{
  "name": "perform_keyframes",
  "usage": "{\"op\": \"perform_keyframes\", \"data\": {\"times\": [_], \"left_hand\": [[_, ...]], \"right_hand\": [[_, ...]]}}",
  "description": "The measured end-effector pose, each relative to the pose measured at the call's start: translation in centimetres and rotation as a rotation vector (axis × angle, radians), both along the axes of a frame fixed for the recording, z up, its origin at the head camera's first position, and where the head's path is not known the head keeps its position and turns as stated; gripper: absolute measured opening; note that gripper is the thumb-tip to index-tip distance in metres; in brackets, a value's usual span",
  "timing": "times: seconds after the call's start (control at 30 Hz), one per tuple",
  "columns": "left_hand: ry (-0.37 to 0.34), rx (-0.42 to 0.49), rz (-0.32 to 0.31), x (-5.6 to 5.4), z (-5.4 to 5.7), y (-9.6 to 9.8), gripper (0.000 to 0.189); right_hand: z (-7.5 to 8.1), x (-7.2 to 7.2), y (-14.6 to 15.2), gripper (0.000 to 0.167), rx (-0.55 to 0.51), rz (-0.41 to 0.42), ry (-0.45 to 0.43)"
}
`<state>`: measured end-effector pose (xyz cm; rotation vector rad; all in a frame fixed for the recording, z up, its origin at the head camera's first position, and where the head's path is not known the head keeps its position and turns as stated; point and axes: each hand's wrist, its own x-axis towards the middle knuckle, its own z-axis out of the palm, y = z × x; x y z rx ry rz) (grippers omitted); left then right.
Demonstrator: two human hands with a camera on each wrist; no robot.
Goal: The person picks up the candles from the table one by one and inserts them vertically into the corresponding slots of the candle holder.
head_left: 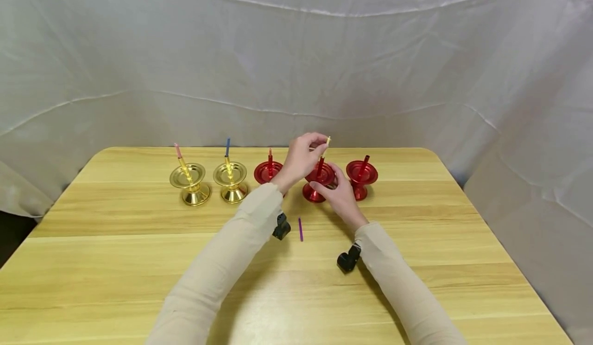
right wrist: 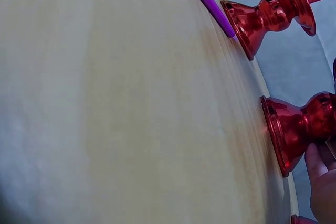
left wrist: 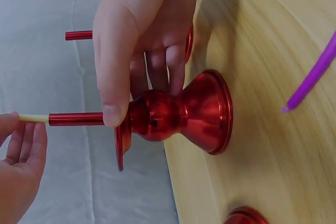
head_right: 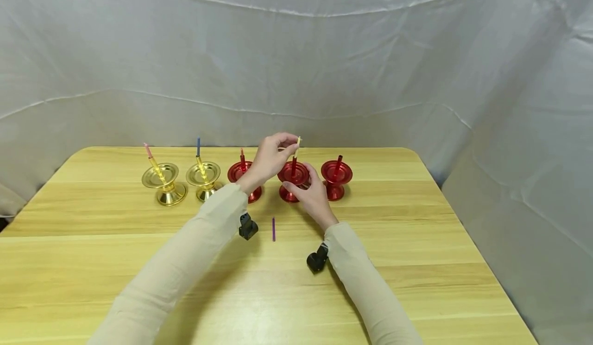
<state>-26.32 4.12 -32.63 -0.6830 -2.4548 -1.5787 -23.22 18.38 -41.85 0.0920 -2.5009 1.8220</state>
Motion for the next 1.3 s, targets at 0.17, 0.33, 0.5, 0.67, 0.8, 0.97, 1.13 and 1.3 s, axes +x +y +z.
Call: {"op": "perform_keyframes", "data": {"times": [0.17,0.33,0.5,0.67,0.8,0.97,1.13,1.3], "left_hand": [[-0.002,0.003,0.002,-0.04,-0.07,-0.10,0.024],[-0.002,0.003,0.014,-0.10,-0.08,-0.11,0.023],[0.012,-0.011,0.017,-0.12,-0.12,0.01,0.023],[0.040,-0.020,0.010,0.03,-0.14,0.13,0.023],[0.085,-0.040,-0.008,0.14,-0.24,0.22,0.022],[0.118,-0.044,-0.023,0.29,-0.30,0.28,0.021],[0.123,-0.029,-0.017,0.33,-0.45,0.28,0.020],[0.105,-0.009,-0.004,0.40,-0.70,0.22,0.019]], "right_hand": [[0.00,0.00,-0.06,0.082,-0.010,0.001,0.006],[0.07,0.05,-0.11,0.082,0.003,-0.001,0.001],[0.02,0.08,-0.12,0.083,0.007,-0.004,0.003],[-0.02,0.12,-0.09,0.082,0.010,-0.004,0.012],[-0.08,0.13,-0.04,0.082,0.012,-0.003,0.013],[-0.03,0.16,0.01,0.083,0.006,0.004,0.010],[0.28,0.35,-0.05,0.083,0.006,0.007,-0.005],[0.09,0.21,-0.04,0.084,0.014,-0.001,0.000]]}}
